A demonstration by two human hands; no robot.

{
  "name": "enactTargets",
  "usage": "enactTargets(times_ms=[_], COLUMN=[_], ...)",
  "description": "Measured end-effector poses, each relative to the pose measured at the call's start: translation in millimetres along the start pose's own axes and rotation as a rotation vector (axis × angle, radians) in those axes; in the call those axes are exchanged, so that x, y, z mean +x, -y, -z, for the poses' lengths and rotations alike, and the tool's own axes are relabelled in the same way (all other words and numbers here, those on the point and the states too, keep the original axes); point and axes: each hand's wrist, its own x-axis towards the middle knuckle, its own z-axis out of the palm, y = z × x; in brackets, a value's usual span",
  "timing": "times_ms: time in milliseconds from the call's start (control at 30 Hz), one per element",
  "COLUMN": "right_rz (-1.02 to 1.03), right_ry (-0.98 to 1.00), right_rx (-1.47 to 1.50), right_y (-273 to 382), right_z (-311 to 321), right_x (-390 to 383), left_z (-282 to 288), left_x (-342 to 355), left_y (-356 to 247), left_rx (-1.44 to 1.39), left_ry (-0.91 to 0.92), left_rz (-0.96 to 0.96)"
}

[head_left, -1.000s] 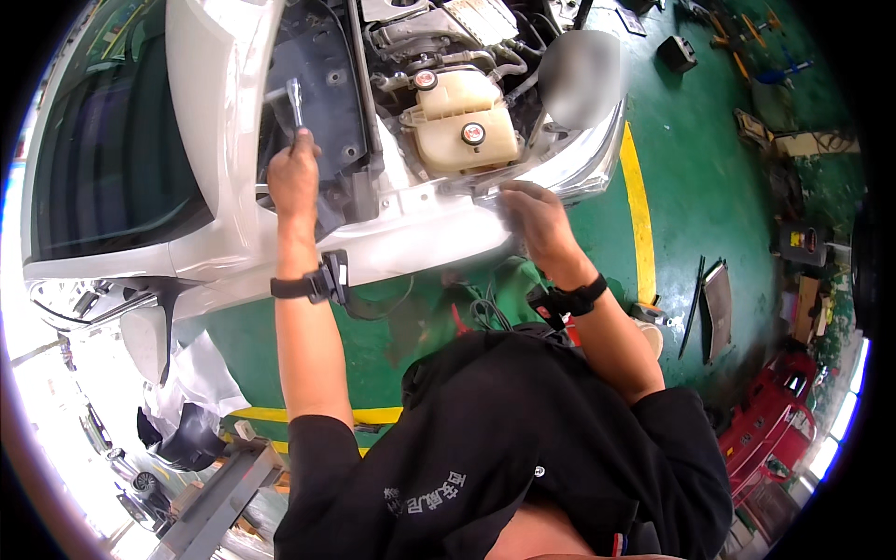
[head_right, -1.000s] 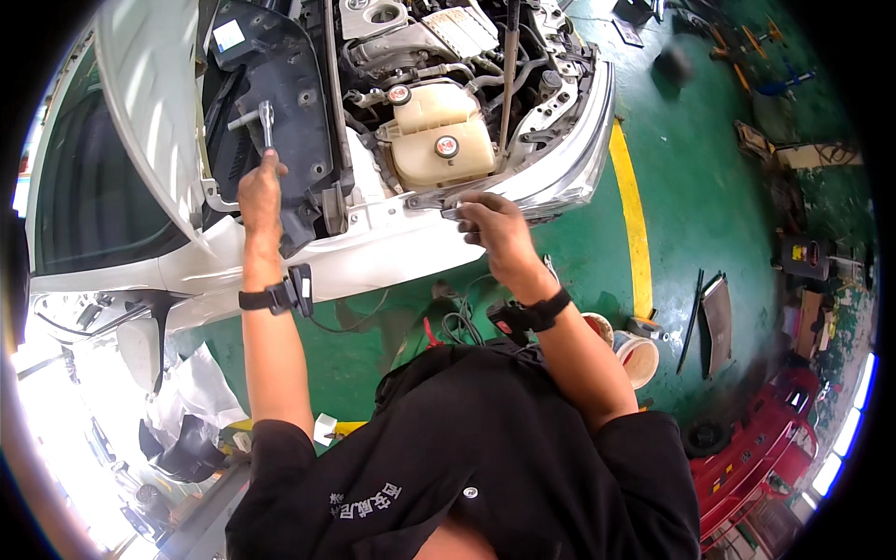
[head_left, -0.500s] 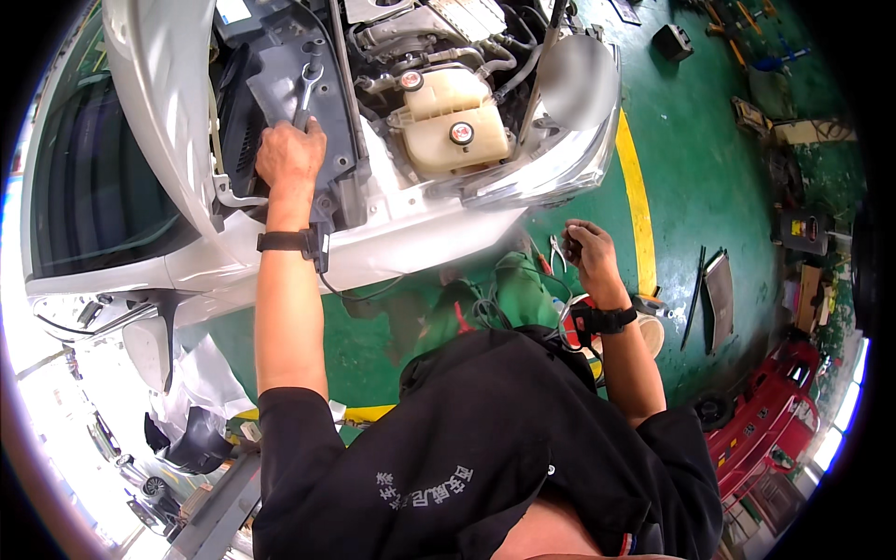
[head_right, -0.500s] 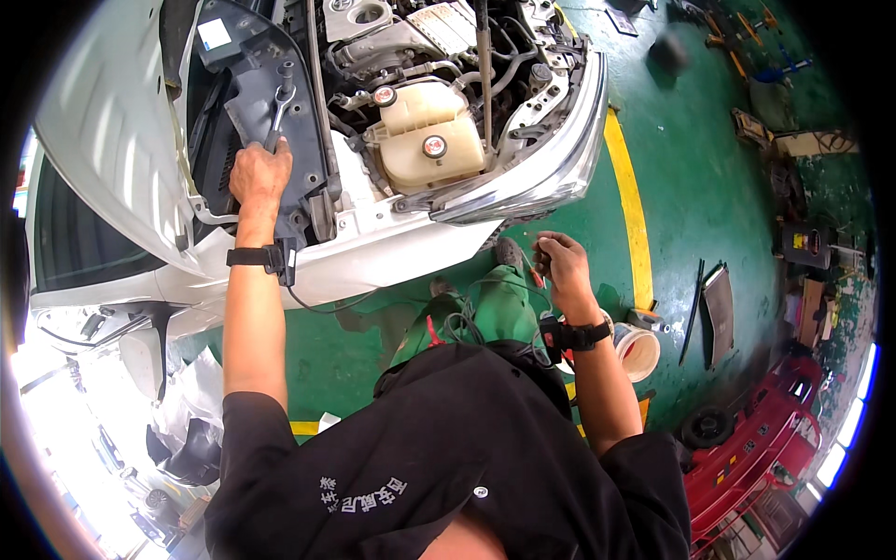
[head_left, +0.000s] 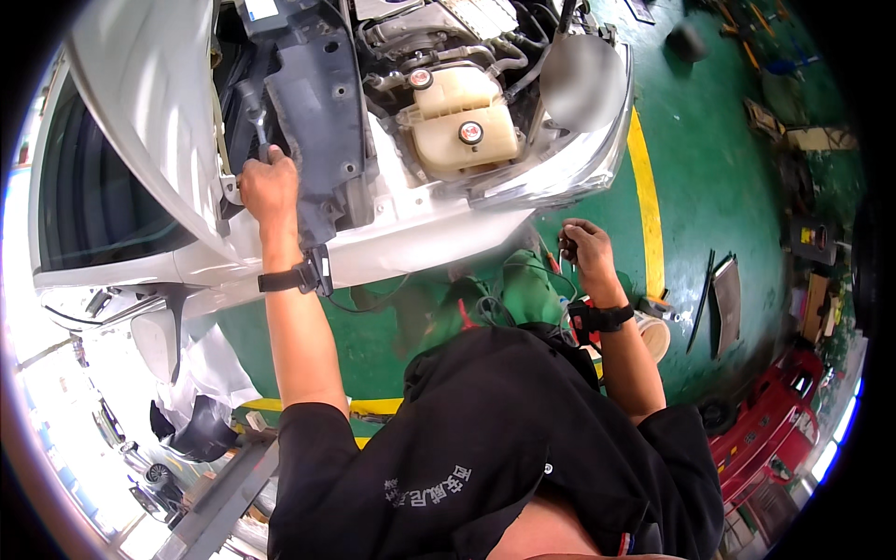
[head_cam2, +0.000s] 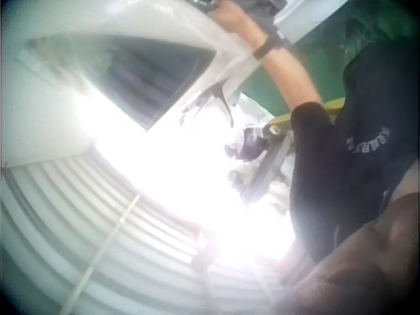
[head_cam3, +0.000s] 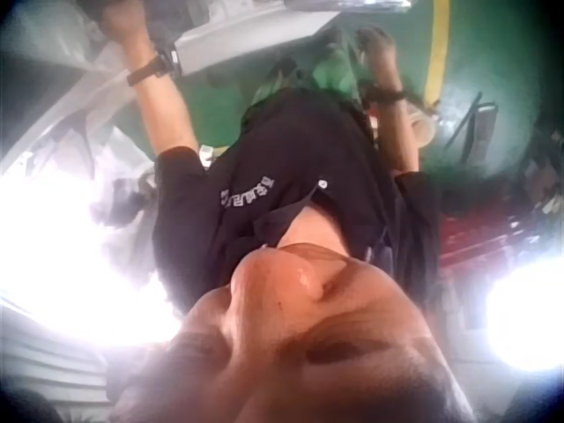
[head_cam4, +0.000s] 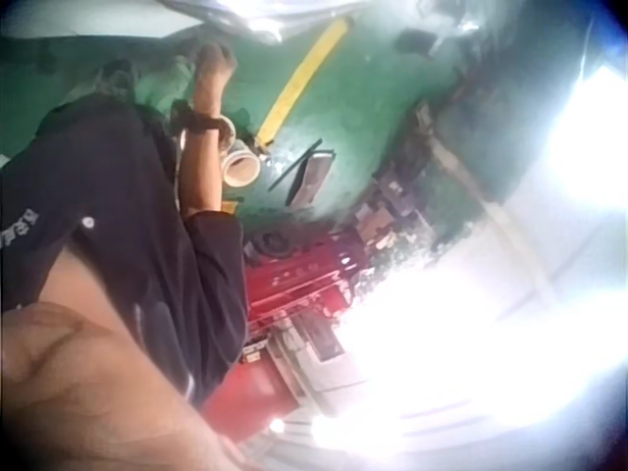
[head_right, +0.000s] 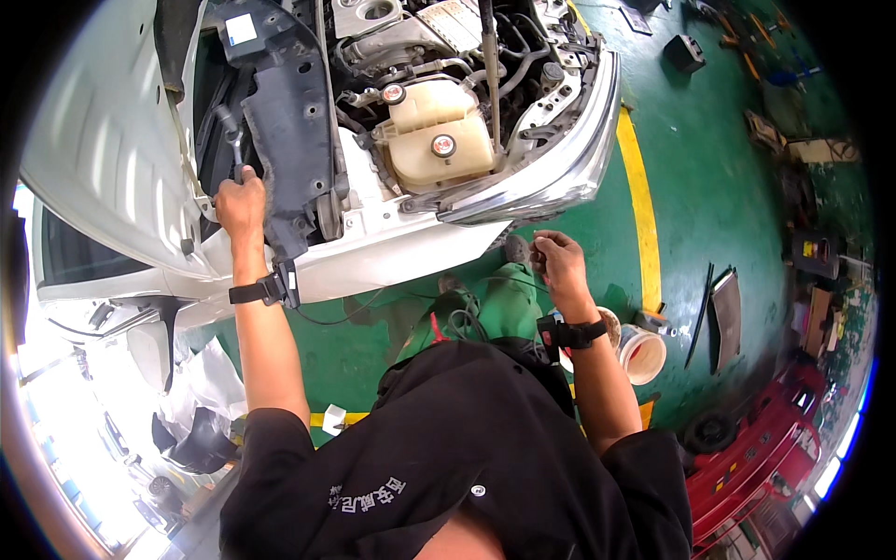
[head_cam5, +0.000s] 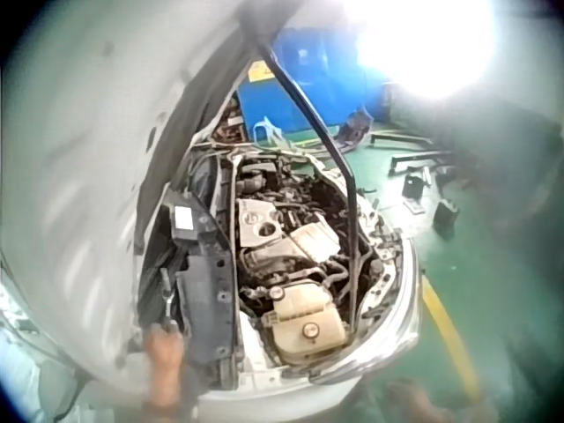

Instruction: The person repairs a headlight on a car by unscrewing components, pulling back the bumper cover, and securing a mounting bracket with a socket wrench.

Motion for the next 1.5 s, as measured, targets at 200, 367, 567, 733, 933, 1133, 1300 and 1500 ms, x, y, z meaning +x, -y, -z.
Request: enactTargets(times_ms=[200,367,567,733,933,1133,1300,1500], right_rz=[0.032,0.046,0.044,0.094,0.217,0.221,0.068,-0.197], right_ry=[0.045,0.043,-0.005,-0.084,-0.177,-0.31,-0.348,-0.312], right_rx=[-0.026,-0.039,-0.075,-0.122,0.002,-0.098,-0.305,-0.038], right_y=[-1,0,1,26,44,95,108,96], right_z=[-19,-21,2,29,95,158,171,185], right_x=[5,6,6,20,112,196,293,354], left_z=[-16,-18,-32,-18,-6,-36,-75,-111], left_x=[19,26,47,42,-16,-115,-143,-129], left_y=[4,-6,11,11,-23,-48,-69,-59], left_rx=[0.064,0.071,0.298,0.333,0.147,-0.146,-0.196,-0.067], left_ry=[0.028,0.11,0.205,0.034,-0.189,0.126,0.404,0.537], left_rz=[0.026,0.1,-0.073,-0.048,-0.278,-0.79,-0.769,-0.741])
